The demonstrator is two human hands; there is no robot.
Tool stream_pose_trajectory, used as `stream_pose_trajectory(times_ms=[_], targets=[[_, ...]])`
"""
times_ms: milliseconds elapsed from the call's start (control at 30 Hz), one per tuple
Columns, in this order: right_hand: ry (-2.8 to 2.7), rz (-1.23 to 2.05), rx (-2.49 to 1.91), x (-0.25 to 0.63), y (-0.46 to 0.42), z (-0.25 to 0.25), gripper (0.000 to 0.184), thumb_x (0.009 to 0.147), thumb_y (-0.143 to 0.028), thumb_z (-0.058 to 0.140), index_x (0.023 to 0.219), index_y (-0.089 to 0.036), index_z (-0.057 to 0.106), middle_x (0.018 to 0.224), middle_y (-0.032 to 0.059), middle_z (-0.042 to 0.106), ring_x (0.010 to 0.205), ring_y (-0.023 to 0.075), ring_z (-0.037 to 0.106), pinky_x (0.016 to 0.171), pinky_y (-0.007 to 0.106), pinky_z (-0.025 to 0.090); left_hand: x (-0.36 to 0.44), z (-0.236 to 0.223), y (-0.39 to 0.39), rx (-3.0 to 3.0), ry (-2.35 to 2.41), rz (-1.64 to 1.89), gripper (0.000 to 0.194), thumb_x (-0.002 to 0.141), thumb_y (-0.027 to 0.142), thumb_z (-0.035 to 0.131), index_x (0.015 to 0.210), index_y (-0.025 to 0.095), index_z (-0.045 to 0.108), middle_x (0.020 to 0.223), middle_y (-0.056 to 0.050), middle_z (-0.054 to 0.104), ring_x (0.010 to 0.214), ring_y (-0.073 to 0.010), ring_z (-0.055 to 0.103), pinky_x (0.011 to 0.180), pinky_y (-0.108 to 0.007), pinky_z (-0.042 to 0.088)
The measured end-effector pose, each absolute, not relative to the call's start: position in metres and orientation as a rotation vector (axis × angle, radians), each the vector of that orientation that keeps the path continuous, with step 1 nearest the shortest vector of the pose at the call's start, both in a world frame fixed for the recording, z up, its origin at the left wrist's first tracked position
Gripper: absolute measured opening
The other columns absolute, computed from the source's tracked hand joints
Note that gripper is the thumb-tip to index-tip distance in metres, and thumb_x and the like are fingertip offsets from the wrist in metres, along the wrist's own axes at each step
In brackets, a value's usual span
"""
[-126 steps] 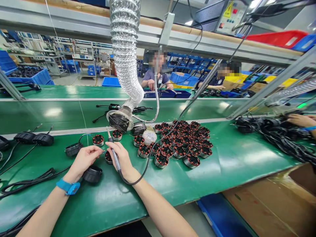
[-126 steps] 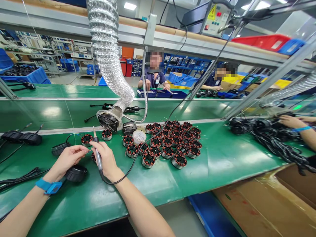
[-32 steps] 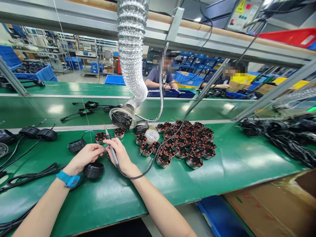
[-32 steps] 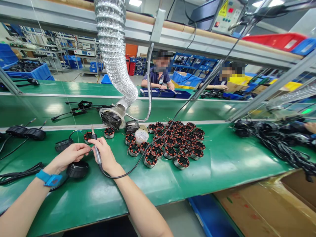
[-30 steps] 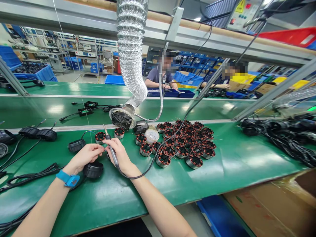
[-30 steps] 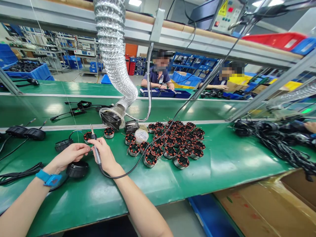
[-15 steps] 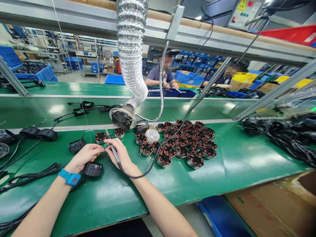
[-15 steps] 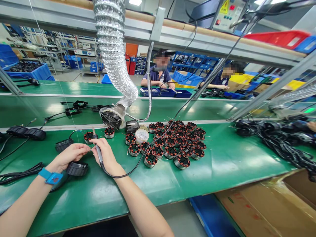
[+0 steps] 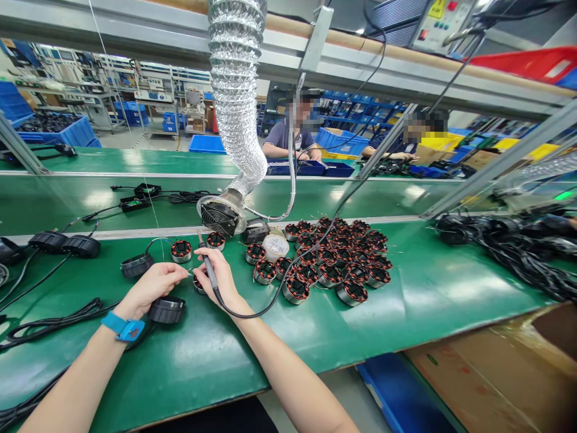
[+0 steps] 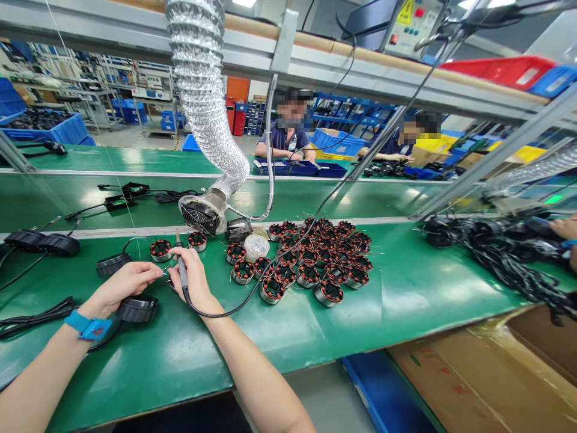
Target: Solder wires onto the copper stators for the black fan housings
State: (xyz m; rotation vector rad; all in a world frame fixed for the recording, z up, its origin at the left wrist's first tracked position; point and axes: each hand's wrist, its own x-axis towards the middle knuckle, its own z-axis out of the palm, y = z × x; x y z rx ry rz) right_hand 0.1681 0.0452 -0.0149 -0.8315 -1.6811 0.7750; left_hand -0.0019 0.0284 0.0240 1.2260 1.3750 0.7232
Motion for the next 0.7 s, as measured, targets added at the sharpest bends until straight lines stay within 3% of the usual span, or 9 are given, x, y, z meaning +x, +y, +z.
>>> stream_pose_trajectory(times_ms=[167, 333, 533, 700], targets=[[-1.656, 0.785, -0.834, 0.169, 0.042, -0.013, 0.041, 0.080, -0.010, 0.061, 0.119, -0.022, 0.058, 0.107, 0.0042, 0.056, 0.067, 0.0084, 0.063, 0.073, 0.023, 0.055, 0.000, 0.025, 0.026, 1.259, 1.379, 0.724, 0.040, 0.066, 0.052, 0.070, 0.074, 0.014, 0.060, 0.050, 0.010, 0.029, 0.044, -0.0052, 0.018, 0.043, -0.021, 0.009], [-1.585, 0.686, -0.886, 0.176, 0.035, -0.005, 0.025, 0.092, -0.024, 0.054, 0.115, -0.022, 0.064, 0.100, 0.0050, 0.066, 0.074, 0.0130, 0.065, 0.074, 0.025, 0.055, 0.001, 0.027, 0.025, 1.262, 1.406, 0.744, 0.044, 0.064, 0.055, 0.069, 0.077, 0.014, 0.060, 0.051, 0.010, 0.032, 0.044, -0.0057, 0.019, 0.043, -0.021, 0.010], [-1.420, 0.647, -0.928, 0.180, 0.029, -0.004, 0.027, 0.094, -0.036, 0.048, 0.087, -0.018, 0.067, 0.070, 0.0013, 0.065, 0.054, 0.0131, 0.059, 0.052, 0.024, 0.050, 0.000, 0.024, 0.026, 1.262, 1.392, 0.745, 0.046, 0.066, 0.057, 0.068, 0.079, 0.013, 0.060, 0.051, 0.010, 0.028, 0.045, -0.0056, 0.018, 0.044, -0.021, 0.009], [-1.434, 0.617, -0.874, 0.180, 0.026, -0.003, 0.025, 0.092, -0.031, 0.048, 0.080, -0.019, 0.066, 0.070, 0.0020, 0.066, 0.064, 0.0160, 0.065, 0.060, 0.025, 0.053, 0.000, 0.024, 0.026, 1.249, 1.401, 0.750, 0.047, 0.065, 0.056, 0.069, 0.080, 0.013, 0.060, 0.051, 0.010, 0.029, 0.045, -0.0054, 0.018, 0.043, -0.021, 0.009]])
